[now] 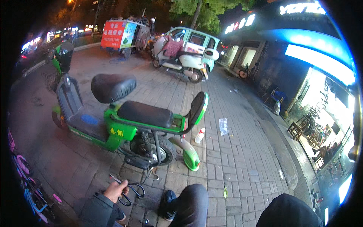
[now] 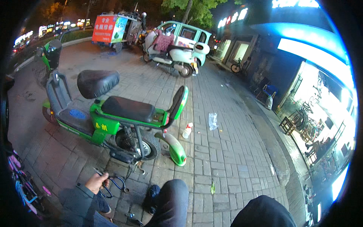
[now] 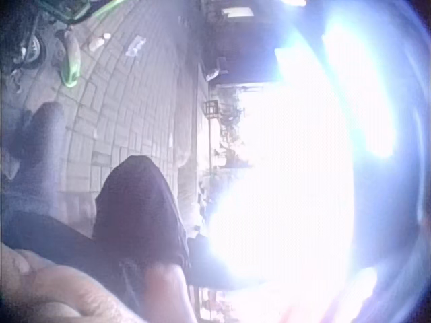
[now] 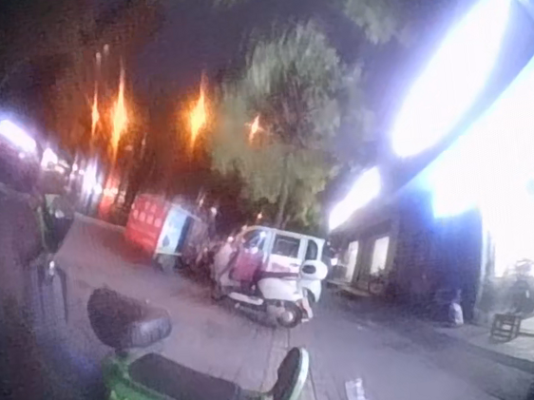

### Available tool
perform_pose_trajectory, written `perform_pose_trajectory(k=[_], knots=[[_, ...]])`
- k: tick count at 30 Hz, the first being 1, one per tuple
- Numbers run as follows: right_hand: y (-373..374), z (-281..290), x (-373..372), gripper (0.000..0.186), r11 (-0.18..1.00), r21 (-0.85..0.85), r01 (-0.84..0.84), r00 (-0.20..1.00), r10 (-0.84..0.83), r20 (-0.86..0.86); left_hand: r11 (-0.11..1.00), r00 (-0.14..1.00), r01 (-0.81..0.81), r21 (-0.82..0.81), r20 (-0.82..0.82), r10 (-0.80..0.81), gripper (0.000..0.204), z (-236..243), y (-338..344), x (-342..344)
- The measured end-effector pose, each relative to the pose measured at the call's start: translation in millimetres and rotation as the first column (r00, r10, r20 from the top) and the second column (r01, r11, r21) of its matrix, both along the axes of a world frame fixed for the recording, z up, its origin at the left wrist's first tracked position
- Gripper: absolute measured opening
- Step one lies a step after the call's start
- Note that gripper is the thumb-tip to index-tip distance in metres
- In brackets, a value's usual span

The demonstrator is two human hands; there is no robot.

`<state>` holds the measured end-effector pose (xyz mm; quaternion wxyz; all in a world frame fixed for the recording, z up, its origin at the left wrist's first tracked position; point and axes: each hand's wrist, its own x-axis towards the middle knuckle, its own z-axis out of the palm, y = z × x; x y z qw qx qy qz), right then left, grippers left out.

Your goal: The person retrieves pliers and a spray can from a workshop, then moves to a green electric scooter parked on the sidewalk. They sit and use the pliers to strip and cut wires near the rear wheel, repeatedly manipulating the same wire bundle.

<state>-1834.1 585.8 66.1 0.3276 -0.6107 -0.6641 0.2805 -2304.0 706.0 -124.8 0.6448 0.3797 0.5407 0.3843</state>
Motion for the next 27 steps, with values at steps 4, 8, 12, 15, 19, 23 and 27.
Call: perform_pose_trajectory(k=[4,8,12,15,19,23,27], knots=[[-40,4,27,0.03,0.998,-0.015,0.067,0.989,-0.069,-0.129,0.999,1.0,0.028,0.043,-0.006,-0.028,0.037,-10,2,-7],[-61,8,47,0.029,0.994,0.073,0.08,0.943,-0.052,-0.328,0.998,0.999,-0.034,-0.055,0.016,0.035,0.036,-20,5,0],[-61,-2,63,0.029,0.943,0.333,-0.001,0.656,0.252,-0.711,0.999,0.999,0.033,-0.013,-0.033,-0.033,0.04,-18,8,13],[-19,-30,47,0.029,0.868,0.468,-0.164,0.112,0.488,-0.866,0.995,0.993,0.089,0.039,-0.082,-0.086,0.041,-8,11,19],[76,-99,-46,0.029,0.838,0.204,-0.506,-0.156,0.144,-0.977,0.997,0.998,0.064,-0.044,-0.022,-0.065,0.026,14,4,17],[96,-173,-168,0.025,0.8,-0.481,-0.36,0.3,-0.389,-0.871,0.967,0.97,0.226,0.12,-0.118,-0.212,0.032,39,-13,19],[74,-202,-199,0.025,0.731,-0.273,-0.626,0.148,-0.232,-0.961,0.917,0.937,0.289,0.275,-0.276,-0.212,0.032,56,-13,37]])
